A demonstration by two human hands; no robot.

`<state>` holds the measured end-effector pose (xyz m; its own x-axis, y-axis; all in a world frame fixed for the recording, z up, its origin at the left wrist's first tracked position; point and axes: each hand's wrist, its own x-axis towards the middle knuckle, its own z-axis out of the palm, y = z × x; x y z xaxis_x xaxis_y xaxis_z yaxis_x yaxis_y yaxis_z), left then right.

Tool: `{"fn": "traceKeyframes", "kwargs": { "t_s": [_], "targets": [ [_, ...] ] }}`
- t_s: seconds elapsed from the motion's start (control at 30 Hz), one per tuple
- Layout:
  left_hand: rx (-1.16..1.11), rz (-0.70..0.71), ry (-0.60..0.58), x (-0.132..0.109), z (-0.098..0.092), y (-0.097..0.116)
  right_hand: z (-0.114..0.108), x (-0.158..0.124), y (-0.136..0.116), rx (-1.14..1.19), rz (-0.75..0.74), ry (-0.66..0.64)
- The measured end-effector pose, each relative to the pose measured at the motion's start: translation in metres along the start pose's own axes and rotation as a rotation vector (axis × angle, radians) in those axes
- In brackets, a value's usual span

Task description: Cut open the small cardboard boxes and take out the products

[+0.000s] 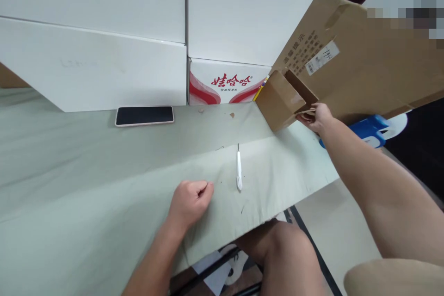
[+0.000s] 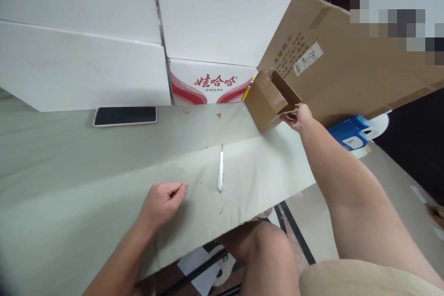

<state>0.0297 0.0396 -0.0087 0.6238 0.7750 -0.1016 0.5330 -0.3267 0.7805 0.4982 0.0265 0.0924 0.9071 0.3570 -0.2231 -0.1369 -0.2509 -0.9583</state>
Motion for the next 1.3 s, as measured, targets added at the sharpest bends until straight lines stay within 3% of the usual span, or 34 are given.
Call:
{"fn": "traceKeyframes", "kwargs": {
  "t_s": [0.23, 0.43, 0.53, 0.73, 0.87, 0.97, 1.07, 1.17, 1.23, 1.3],
  "targets": [
    [0.069, -0.040, -0.059, 0.007, 0.002, -0.002, 0.045, 0.007, -0.001, 0.133, 0.065, 0.058],
    [0.072, -0.065, -0.076, 0.008, 0.001, -0.001, 0.088, 0.016, -0.003, -0.002, 0.001, -0.095],
    [0.053, -0.036, -0.069, 0.009, 0.001, 0.000, 0.095, 0.010, 0.001, -0.115, 0.000, -0.189],
    [-0.009, 0.004, -0.008, 0.005, -0.005, -0.002, 0.097, -0.033, 0.009, -0.247, -0.026, -0.205],
    [-0.060, -0.020, 0.046, -0.018, -0.019, -0.003, 0.122, -0.095, 0.011, -0.291, -0.115, -0.336],
    [-0.130, -0.050, 0.124, -0.039, -0.033, -0.006, 0.167, -0.152, 0.021, -0.348, -0.229, -0.523],
    [-0.186, -0.070, 0.180, -0.056, -0.051, -0.017, 0.238, -0.224, 0.036, -0.425, -0.396, -0.781],
    [-0.236, -0.124, 0.278, -0.072, -0.069, -0.030, 0.317, -0.323, 0.046, -0.517, -0.627, -1.030],
    [-0.285, -0.186, 0.343, -0.083, -0.080, -0.038, 0.366, -0.397, 0.047, -0.670, -0.999, -1.166],
    [-0.314, -0.244, 0.376, -0.091, -0.090, -0.045, 0.408, -0.468, 0.047, -0.716, -1.289, -1.218]
  ]
}}
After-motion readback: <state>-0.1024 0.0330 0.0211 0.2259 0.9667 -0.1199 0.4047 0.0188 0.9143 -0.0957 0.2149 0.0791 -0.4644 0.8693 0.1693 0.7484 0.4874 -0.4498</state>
